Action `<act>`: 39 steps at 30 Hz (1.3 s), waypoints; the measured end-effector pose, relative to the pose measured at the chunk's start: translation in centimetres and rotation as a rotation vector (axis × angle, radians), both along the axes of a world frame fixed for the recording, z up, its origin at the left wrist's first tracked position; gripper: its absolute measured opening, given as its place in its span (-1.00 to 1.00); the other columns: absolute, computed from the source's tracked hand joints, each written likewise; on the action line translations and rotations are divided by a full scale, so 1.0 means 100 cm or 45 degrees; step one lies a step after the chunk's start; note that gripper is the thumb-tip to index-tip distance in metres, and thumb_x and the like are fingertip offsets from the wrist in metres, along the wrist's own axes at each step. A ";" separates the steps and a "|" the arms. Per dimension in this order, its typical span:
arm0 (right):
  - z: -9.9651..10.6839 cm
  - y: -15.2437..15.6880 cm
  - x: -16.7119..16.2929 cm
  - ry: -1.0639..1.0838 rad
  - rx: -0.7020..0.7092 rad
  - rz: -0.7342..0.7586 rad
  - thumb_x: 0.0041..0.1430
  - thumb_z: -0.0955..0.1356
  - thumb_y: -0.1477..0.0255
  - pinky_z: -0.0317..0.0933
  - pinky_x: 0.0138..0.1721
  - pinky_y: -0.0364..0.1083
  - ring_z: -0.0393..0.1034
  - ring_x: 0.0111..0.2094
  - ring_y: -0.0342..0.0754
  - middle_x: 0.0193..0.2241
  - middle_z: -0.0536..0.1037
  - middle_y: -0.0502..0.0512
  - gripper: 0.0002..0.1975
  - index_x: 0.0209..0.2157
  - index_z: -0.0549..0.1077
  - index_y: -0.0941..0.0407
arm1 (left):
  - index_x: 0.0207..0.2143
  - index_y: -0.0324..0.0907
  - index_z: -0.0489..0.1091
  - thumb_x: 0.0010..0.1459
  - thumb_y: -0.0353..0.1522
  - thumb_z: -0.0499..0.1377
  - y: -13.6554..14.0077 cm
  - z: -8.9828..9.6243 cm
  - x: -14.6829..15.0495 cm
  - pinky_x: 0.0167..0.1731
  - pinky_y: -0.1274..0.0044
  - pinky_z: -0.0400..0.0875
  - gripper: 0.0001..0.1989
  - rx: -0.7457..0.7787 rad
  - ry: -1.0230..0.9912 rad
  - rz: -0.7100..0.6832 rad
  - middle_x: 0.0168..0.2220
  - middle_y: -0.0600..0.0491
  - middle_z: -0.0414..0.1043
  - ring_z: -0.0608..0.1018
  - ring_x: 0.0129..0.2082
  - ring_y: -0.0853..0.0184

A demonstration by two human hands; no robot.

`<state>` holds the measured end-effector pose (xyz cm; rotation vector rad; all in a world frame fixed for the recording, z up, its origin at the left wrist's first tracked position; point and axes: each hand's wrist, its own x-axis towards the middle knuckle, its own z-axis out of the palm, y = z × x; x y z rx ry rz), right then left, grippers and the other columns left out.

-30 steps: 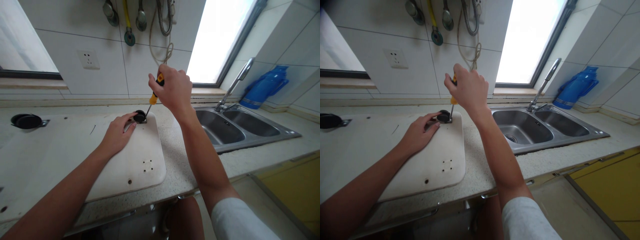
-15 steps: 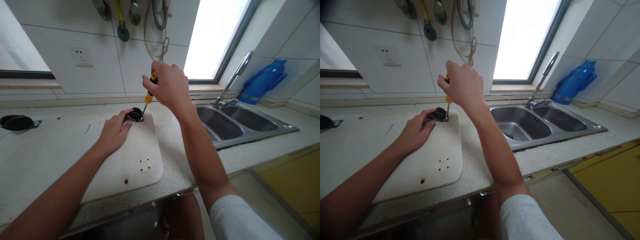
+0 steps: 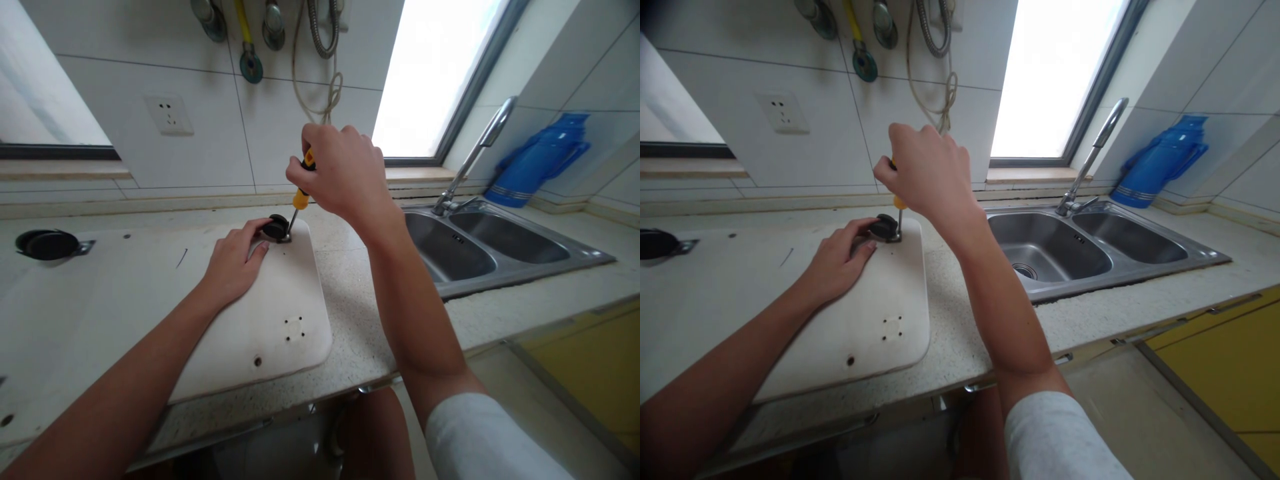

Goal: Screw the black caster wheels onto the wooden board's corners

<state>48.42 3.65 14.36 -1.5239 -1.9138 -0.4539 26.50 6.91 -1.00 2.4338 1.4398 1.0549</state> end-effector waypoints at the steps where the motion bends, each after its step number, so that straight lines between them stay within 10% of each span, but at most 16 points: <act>1: 0.000 -0.001 0.000 -0.008 -0.008 -0.010 0.41 0.37 0.22 0.13 -0.29 0.06 0.52 -0.14 0.28 -0.26 0.68 0.24 -0.85 -0.20 0.50 -0.03 | 0.39 -0.05 0.37 0.45 -0.29 0.10 0.000 0.000 0.000 0.26 -0.01 0.41 -0.50 0.001 -0.001 0.002 0.23 -0.13 0.63 0.60 0.20 -0.10; 15: 0.000 0.002 0.007 0.102 -0.021 -0.205 0.44 0.37 -0.04 0.28 -0.21 0.14 0.57 -0.09 0.39 -0.29 0.66 0.34 -0.59 -0.25 0.51 0.01 | 0.39 -0.04 0.37 0.44 -0.29 0.11 0.000 0.002 -0.001 0.23 -0.02 0.43 -0.50 -0.002 0.010 0.000 0.21 -0.14 0.64 0.61 0.18 -0.11; 27: -0.006 0.004 -0.008 0.011 0.035 0.039 0.52 0.30 -0.11 0.17 -0.14 0.05 0.50 -0.17 0.22 -0.23 0.58 0.21 -0.55 -0.10 0.43 0.01 | 0.37 -0.05 0.38 0.43 -0.30 0.11 0.000 0.001 0.000 0.26 -0.01 0.43 -0.51 0.007 -0.020 -0.002 0.22 -0.14 0.64 0.62 0.20 -0.10; 39: -0.005 0.003 -0.002 0.034 -0.085 0.088 0.57 0.25 0.19 0.17 -0.16 0.03 0.48 -0.15 0.19 -0.13 0.64 0.16 -0.75 0.15 0.37 -0.08 | 0.36 -0.03 0.38 0.45 -0.27 0.10 0.000 0.000 -0.001 0.28 0.02 0.41 -0.53 -0.001 -0.030 -0.007 0.23 -0.11 0.64 0.62 0.19 -0.07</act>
